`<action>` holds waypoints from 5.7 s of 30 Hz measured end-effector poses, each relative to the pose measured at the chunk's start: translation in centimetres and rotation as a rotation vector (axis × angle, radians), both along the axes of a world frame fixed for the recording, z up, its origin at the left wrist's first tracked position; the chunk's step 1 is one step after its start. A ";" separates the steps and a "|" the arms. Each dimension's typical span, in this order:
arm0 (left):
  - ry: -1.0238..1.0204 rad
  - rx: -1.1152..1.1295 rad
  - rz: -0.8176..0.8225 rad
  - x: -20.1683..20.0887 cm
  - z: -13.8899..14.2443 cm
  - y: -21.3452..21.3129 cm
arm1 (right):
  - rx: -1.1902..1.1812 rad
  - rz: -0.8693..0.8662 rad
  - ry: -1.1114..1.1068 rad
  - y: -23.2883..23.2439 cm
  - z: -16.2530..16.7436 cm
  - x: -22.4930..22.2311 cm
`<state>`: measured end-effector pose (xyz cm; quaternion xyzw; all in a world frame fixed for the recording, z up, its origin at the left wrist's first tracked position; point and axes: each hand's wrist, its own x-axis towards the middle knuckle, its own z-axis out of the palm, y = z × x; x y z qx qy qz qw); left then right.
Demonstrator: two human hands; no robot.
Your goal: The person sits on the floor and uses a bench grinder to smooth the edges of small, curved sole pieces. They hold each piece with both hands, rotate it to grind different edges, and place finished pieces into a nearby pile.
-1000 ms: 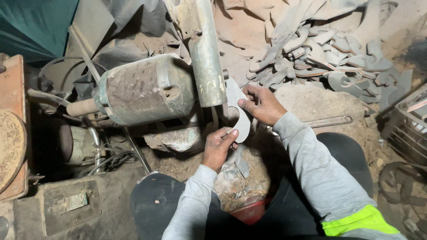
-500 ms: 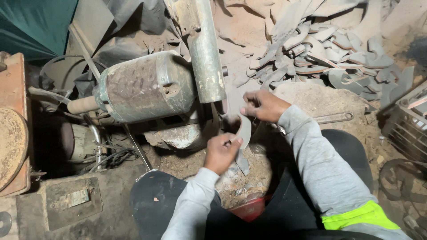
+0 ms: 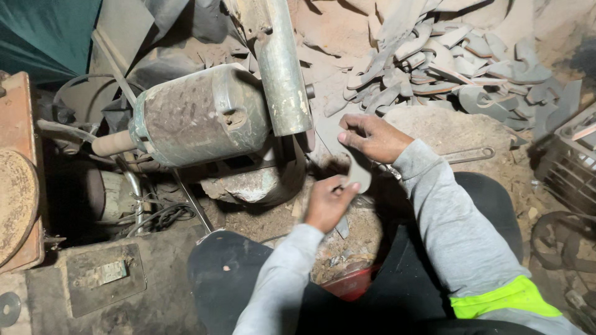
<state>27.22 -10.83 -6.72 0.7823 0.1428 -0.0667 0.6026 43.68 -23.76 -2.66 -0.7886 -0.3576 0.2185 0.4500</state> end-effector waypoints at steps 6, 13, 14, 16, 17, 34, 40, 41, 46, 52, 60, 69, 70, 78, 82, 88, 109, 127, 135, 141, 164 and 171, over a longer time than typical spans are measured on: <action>-0.256 -0.013 0.060 2.4 -1.6 -4.2 | 0.017 0.005 -0.098 0.0 0.2 0.2; -0.269 0.016 0.118 3.2 -1.2 -4.6 | -0.014 0.055 -0.162 0.6 1.0 1.2; -0.271 -0.001 0.128 3.2 -1.2 -4.7 | -0.023 0.053 -0.154 0.6 1.2 1.1; -0.274 -0.013 0.142 3.3 -1.2 -4.9 | -0.038 0.049 -0.139 0.7 1.6 1.0; -0.276 -0.007 0.146 3.4 -1.2 -5.1 | -0.070 0.043 -0.130 0.7 1.8 0.9; -0.360 -0.127 0.094 2.7 -1.1 -3.7 | -0.048 0.073 -0.173 1.0 1.6 1.3; -0.199 -0.363 0.144 0.8 -1.7 -0.3 | 0.066 -0.031 -0.100 2.0 -1.2 0.3; -0.177 -0.385 0.160 0.5 -1.8 0.4 | 0.081 -0.047 -0.095 2.3 -1.6 0.1; -0.175 -0.424 0.196 0.4 -1.8 2.8 | 0.058 -0.151 -0.098 3.6 -2.5 0.2; -0.148 -0.407 0.229 1.3 -1.8 4.5 | 0.140 -0.158 -0.133 4.9 -2.2 1.2; -0.206 -0.384 0.212 1.8 -2.7 -0.7 | 0.074 -0.032 -0.149 2.7 -0.6 1.6; -0.327 -0.421 0.206 2.9 -3.1 -8.3 | -0.219 0.305 -0.119 0.8 2.3 2.8; -0.325 -0.316 0.204 2.4 -3.0 -8.5 | -0.334 0.362 -0.003 0.4 2.7 2.6; -0.225 0.420 0.213 0.2 -1.9 -3.1 | -0.114 0.351 -0.056 -2.2 4.5 2.3; -0.270 0.399 0.182 0.5 -1.1 -1.9 | -0.170 0.064 -0.010 -1.7 3.0 2.0; -0.321 0.384 0.196 0.8 -1.4 -2.7 | -0.201 -0.143 -0.145 0.3 -1.0 1.0; -0.228 -1.019 0.071 2.2 -2.1 -0.4 | 0.113 -0.143 -0.262 3.8 -0.1 0.6; -0.248 -1.127 0.045 2.6 -3.1 -0.2 | 0.112 -0.175 -0.210 4.5 0.0 0.9; -0.212 -0.437 0.122 -0.4 -3.4 -1.7 | -0.033 0.085 -0.139 1.1 -1.1 1.2; -0.320 0.350 0.218 -1.8 -3.0 -0.3 | -0.087 0.210 0.071 -0.5 1.1 1.1; -0.179 -0.623 0.090 1.6 -2.7 -0.6 | -0.133 0.055 -0.043 1.8 0.7 2.2; -0.166 0.371 0.058 -0.5 -1.9 2.9 | -0.226 0.138 -0.220 -0.3 -0.3 1.5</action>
